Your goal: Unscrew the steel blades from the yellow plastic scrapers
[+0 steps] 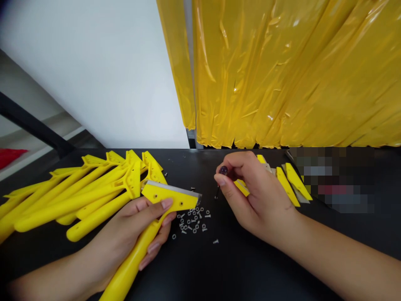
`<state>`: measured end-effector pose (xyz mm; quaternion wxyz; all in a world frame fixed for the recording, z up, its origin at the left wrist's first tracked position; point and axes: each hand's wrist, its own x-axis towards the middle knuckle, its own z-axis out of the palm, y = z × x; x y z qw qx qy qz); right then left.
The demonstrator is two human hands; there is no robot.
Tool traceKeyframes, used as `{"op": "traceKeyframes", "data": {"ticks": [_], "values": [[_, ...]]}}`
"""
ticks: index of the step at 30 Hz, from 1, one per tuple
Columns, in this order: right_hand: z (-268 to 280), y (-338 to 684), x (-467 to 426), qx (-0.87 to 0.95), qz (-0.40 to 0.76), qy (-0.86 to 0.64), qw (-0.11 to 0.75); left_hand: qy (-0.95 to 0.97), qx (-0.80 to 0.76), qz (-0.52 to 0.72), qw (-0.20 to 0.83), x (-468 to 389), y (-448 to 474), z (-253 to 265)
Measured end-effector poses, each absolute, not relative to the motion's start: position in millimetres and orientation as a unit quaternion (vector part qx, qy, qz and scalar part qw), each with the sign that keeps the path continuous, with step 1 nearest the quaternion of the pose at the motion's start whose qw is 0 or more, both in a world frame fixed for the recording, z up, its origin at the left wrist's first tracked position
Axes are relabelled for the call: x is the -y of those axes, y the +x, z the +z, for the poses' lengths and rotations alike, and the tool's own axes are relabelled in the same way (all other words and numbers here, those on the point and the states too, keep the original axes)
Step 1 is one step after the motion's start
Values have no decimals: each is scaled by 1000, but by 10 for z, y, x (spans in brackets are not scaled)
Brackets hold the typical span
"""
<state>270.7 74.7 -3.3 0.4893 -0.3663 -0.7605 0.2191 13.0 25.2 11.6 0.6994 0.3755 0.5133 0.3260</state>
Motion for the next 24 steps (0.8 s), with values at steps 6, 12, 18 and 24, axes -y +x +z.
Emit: {"op": "traceKeyframes", "data": {"ticks": [6,12,18,24], "values": [[-41,2701,-741,754,241,-353,499,374,-515,322,701,-260,131,107],[-54,2690,-761,755,234,-351,502,374,-516,323,700,-268,151,117],[-73,2704,-771,760,212,-349,505,374,-511,329,701,-275,150,113],[-114,2701,-795,755,214,-346,514,369,-516,332,698,-267,144,112]]}}
